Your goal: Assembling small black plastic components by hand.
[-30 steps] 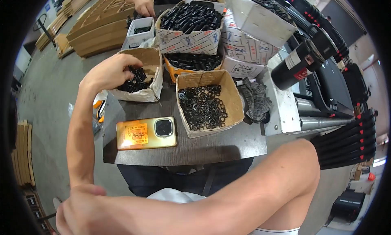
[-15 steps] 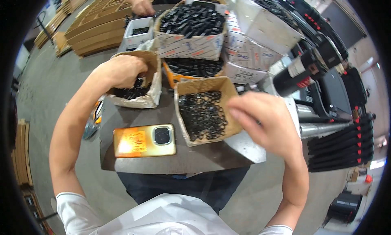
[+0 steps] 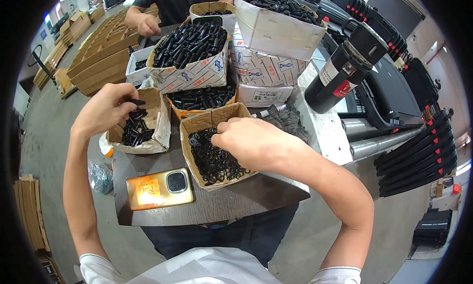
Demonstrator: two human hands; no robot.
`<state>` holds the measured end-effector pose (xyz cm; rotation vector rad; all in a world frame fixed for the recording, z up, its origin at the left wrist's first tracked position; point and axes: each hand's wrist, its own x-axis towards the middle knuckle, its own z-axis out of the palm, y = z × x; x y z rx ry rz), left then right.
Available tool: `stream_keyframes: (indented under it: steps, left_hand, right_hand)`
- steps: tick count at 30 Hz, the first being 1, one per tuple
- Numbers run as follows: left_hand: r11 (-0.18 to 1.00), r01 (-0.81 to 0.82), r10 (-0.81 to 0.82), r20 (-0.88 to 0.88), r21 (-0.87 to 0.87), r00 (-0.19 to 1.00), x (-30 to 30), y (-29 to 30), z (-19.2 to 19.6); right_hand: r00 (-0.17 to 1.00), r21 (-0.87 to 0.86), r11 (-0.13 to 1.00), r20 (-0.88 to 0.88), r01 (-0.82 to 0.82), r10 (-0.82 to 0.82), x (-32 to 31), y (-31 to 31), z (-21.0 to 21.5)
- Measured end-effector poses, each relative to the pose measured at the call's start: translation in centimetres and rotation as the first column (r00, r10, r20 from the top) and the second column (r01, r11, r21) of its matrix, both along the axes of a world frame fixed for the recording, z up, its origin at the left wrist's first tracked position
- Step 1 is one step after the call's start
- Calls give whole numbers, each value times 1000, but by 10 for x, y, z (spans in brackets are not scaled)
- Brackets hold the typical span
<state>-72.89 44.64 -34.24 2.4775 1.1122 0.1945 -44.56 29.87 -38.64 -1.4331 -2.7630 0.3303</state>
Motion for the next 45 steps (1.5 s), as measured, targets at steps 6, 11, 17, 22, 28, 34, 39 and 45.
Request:
stream_keyframes:
  steps: [6, 11, 17, 22, 28, 34, 39, 45]
  left_hand:
    - [945, 241, -43, 644, -223, 764, 15, -51, -5]
    - [910, 350, -61, 765, -221, 642, 44, -68, -38]
    - [896, 267, 132, 785, -356, 606, 44, -72, -57]
    - [929, 201, 160, 828, -309, 537, 45, -71, -67]
    - [939, 189, 145, 831, -286, 537, 49, -69, -68]
    - [928, 219, 144, 834, -300, 532, 49, -72, -70]
    - [916, 239, 152, 829, -323, 538, 53, -74, -72]
    - [876, 284, 193, 822, -390, 535, 52, -76, -75]
  right_hand:
    - [998, -162, 985, 5, -55, 57, -7, 11, -8]
    - [996, -204, 977, -79, -57, 42, -7, 16, -16]
    - [983, -167, 986, -181, 8, -39, 5, 21, -1]
    - [986, -221, 975, -166, -7, -30, 3, 19, 13]
    - [994, -107, 992, -79, 70, -79, -23, 21, -10]
    - [978, -218, 975, -193, 41, -84, -32, 25, -25]
    - [926, -258, 960, -327, 106, -190, -18, 24, -15]
    - [599, -694, 713, -531, 100, -600, 3, 16, 5]
